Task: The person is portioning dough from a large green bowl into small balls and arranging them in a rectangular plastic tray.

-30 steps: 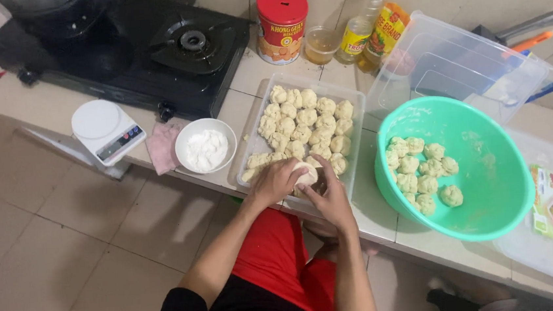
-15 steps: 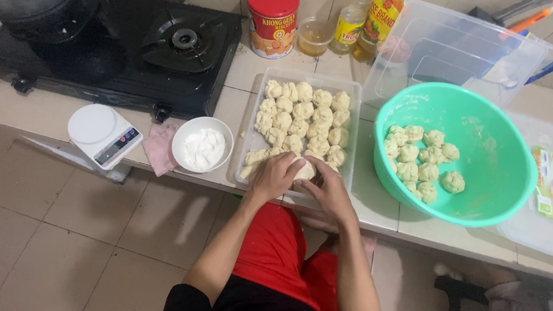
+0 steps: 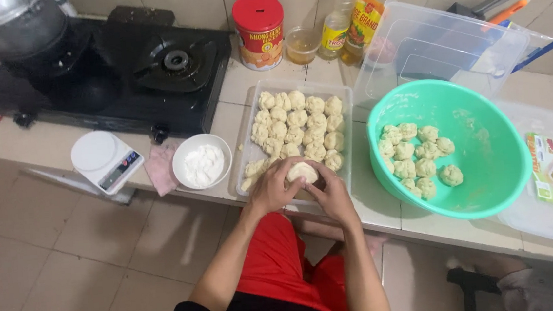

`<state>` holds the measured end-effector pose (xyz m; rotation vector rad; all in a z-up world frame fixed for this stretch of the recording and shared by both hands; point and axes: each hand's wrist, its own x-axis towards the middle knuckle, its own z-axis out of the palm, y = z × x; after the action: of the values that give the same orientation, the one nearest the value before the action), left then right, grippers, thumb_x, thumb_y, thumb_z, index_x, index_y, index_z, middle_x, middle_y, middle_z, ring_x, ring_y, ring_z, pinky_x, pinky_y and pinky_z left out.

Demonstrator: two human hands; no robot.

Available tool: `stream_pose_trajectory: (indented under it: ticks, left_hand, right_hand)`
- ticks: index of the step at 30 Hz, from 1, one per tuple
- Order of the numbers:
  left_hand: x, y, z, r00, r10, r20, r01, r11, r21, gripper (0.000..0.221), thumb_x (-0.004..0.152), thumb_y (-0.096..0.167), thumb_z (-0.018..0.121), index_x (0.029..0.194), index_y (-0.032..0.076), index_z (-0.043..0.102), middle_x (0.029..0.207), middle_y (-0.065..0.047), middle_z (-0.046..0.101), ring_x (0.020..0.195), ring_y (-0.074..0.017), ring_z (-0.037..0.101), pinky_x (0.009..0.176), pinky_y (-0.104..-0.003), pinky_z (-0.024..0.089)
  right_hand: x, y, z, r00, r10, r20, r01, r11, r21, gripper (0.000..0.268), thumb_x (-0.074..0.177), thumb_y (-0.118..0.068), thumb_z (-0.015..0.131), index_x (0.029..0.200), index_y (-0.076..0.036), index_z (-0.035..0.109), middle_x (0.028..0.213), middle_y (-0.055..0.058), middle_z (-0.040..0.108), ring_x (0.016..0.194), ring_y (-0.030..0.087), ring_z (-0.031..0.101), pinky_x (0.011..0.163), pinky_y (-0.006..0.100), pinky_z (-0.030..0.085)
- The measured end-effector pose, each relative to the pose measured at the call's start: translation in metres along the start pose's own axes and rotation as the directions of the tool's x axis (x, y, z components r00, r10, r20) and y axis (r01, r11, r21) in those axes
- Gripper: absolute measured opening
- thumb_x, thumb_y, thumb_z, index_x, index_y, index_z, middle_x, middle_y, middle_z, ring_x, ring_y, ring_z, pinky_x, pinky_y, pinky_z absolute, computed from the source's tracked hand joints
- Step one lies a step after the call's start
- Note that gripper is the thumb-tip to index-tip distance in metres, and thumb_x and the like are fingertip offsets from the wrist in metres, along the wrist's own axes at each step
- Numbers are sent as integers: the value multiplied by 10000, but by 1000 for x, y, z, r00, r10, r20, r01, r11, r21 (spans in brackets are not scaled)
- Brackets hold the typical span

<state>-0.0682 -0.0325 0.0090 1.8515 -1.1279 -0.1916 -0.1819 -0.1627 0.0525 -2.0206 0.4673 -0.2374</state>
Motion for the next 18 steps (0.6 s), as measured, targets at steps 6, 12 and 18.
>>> stream_pose_trajectory:
  ticks: [6, 12, 18]
  left_hand:
    - [0, 0, -9, 997, 10, 83, -10, 1000, -1, 472, 966, 294, 633, 1392, 106, 557, 1132, -230, 677, 1114, -420, 635, 936, -486, 539]
    - [0, 7, -14, 992, 9, 127, -10, 1000, 10, 499, 966, 279, 639, 1420, 89, 556, 1168, -221, 662, 1161, -405, 614, 990, -488, 515]
    - [-1, 14, -20, 987, -24, 156, 35, 997, -68, 520, 983, 297, 640, 1455, 110, 530, 1239, -200, 652, 1213, -387, 603, 1025, -477, 497]
  right_hand:
    - [4, 4, -2, 1000, 4, 12, -4, 999, 49, 580, 869, -181, 799, 1405, -68, 609, 1353, 224, 651, 1320, 473, 538, 1136, 557, 411]
    - [5, 16, 1, 1000, 19, 25, -19, 1000, 1, 543, 885, -193, 785, 1386, -66, 619, 1335, 211, 665, 1322, 436, 558, 1134, 531, 422]
    - [1, 14, 4, 999, 39, -7, -38, 999, 31, 439, 912, -172, 755, 1323, -45, 666, 1177, 243, 726, 1151, 457, 663, 1000, 531, 520]
